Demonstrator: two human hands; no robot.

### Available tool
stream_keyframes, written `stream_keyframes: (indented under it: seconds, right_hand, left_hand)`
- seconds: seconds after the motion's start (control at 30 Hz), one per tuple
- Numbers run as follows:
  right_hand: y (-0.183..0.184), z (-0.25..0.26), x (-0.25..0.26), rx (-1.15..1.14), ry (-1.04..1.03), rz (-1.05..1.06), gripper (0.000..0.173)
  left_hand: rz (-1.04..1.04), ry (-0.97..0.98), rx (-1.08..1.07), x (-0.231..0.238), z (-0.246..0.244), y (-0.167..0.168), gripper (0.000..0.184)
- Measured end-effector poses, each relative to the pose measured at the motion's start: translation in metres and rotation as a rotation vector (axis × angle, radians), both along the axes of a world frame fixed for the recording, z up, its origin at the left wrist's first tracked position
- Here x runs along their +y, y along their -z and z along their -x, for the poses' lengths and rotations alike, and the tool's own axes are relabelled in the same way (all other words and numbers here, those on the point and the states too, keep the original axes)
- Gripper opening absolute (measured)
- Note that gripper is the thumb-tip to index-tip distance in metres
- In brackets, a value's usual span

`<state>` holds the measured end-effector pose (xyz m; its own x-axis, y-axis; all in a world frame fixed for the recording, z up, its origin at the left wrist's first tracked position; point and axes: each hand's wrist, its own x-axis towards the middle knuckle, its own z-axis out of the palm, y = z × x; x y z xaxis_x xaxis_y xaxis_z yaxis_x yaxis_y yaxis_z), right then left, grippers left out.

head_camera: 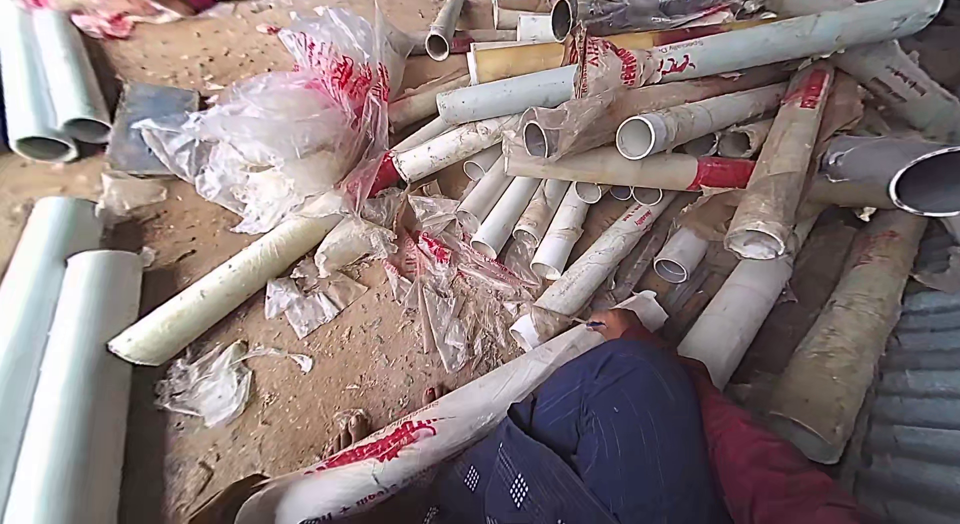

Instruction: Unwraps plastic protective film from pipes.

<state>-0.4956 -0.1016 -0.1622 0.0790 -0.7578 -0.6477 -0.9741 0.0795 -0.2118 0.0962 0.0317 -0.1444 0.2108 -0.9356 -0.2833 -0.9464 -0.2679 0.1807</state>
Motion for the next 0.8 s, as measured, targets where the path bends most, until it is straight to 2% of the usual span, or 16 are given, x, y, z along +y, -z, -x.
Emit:
stream_keyframes:
  seconds: [0.03,0.07,0.13,0.2,0.27,0.33,0.43,0.47,0.53,0.6,0.67,0.73,0.8]
  right_hand:
    - [-0.003,0.004,0.005,0.011,0.002,0.012,0.039]
    - [-0.005,0.009,0.014,-0.001,0.008,0.074,0.037]
    - [-0.009,0.020,0.027,-0.070,0.031,0.297,0.030]
    - [-0.012,0.025,0.028,-0.192,0.077,0.580,0.023]
    - [-0.027,0.018,0.014,-0.241,0.169,0.700,0.021]
    - [-0.045,0.017,-0.016,-0.130,0.178,0.595,0.023]
    - [-0.062,0.004,-0.069,0.242,-0.009,0.233,0.029]
    - [-0.068,-0.009,-0.083,0.300,-0.046,0.186,0.031]
    - [-0.085,-0.042,-0.093,0.248,-0.043,0.261,0.033]
    - [-0.095,-0.081,-0.086,0.035,-0.054,0.458,0.033]
    - [-0.092,-0.131,-0.070,-0.153,-0.124,0.562,0.030]
    - [-0.080,-0.182,-0.045,-0.249,-0.236,0.528,0.032]
    - [-0.061,-0.223,-0.022,-0.211,-0.376,0.452,0.049]
  left_hand:
    - [0.129,0.085,0.033,0.008,-0.032,0.035,0.032]
    - [0.148,0.100,0.068,0.012,-0.045,0.046,0.031]
    - [0.120,0.069,0.111,0.008,-0.038,0.032,0.027]
    - [0.202,0.046,0.126,0.001,-0.034,0.024,0.019]
    - [0.220,0.014,0.164,-0.009,-0.032,0.012,0.018]
    - [0.164,-0.025,0.202,-0.025,-0.023,-0.001,0.019]
    - [0.023,-0.012,0.208,-0.045,-0.010,-0.005,0.025]
    - [0.022,-0.010,0.213,-0.050,-0.007,-0.001,0.025]
    - [0.043,-0.023,0.244,-0.055,-0.007,0.006,0.026]
    - [0.056,-0.058,0.296,-0.055,-0.010,0.013,0.025]
    - [0.088,-0.087,0.355,-0.052,-0.017,0.022,0.024]
    - [0.127,-0.090,0.385,-0.049,-0.022,0.027,0.023]
    - [0.112,-0.102,0.396,-0.049,-0.022,0.024,0.025]
